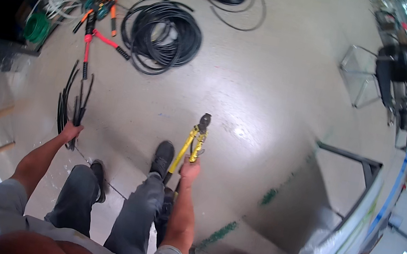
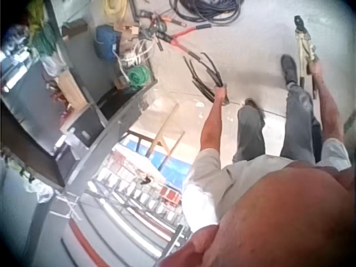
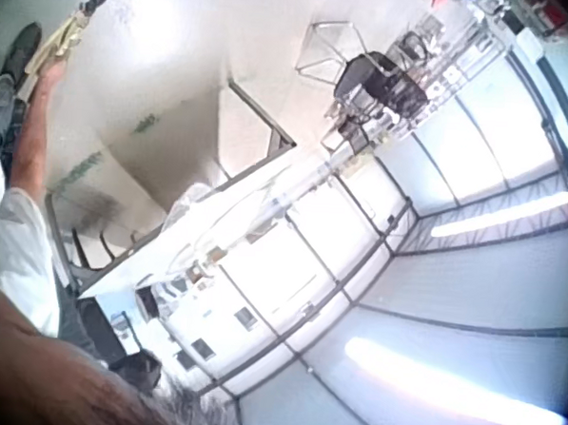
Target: The person picks up a yellow cable cutter and places it on a table, then picks up a black headstrap. They repeatedly adjust the headstrap's buckle and strap with both hands, pulling and repositioning it while standing in a workshop.
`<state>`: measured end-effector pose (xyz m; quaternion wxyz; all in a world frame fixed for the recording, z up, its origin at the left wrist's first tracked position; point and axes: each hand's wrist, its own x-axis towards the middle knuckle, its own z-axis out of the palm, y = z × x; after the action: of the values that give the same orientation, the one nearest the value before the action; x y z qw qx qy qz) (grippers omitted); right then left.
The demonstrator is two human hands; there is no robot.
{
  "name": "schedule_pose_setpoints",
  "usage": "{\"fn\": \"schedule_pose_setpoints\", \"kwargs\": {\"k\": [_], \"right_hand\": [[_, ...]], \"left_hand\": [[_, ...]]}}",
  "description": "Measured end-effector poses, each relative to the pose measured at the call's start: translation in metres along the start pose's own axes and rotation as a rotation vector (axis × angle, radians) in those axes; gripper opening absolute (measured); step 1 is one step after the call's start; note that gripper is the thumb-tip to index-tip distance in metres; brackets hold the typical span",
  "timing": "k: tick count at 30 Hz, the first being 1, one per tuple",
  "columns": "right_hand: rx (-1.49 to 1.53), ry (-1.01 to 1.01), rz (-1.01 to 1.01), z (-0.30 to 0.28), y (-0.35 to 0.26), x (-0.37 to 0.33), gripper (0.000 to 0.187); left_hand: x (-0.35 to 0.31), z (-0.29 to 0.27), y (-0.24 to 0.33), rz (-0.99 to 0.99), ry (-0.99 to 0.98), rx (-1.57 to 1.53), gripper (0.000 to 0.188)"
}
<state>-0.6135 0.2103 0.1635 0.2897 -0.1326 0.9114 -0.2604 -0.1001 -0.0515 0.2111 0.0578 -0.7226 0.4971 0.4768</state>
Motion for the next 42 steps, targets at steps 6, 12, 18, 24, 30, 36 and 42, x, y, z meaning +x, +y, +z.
{"fn": "schedule_pose_setpoints", "kwargs": {"k": [6, 12, 18, 24, 30, 36, 42], "right_hand": [[-0.053, 0.003, 0.108, -0.126, -0.011, -0.106, 0.041], [-0.077, 0.028, 0.35, -0.251, 0.039, -0.232, 0.041], [0.097, 0.169, 0.718, -0.34, 0.048, -0.323, 0.048], [0.493, 0.517, 0.621, -0.488, -0.001, -0.279, 0.035], [1.28, 0.775, 0.4, -0.668, -0.002, -0.181, 0.022], [1.826, 0.861, 0.296, -0.848, 0.037, -0.091, 0.02], [2.206, 0.991, 0.3, -0.907, 0.154, -0.015, 0.031]], "left_hand": [[-0.138, -0.092, 0.059, -0.025, -0.087, -0.22, 0.023], [-0.253, -0.126, 0.183, -0.098, -0.185, -0.218, 0.019], [-0.372, -0.105, 0.355, 0.097, -0.304, 0.129, 0.015], [-0.48, -0.023, 0.56, 0.672, -0.159, 0.656, 0.032], [-0.642, 0.089, 0.812, 1.085, -0.24, 0.749, 0.043], [-0.813, 0.261, 0.968, 1.618, -0.272, 0.787, 0.028], [-0.907, 0.482, 1.03, 1.996, -0.419, 0.97, 0.022]]}}
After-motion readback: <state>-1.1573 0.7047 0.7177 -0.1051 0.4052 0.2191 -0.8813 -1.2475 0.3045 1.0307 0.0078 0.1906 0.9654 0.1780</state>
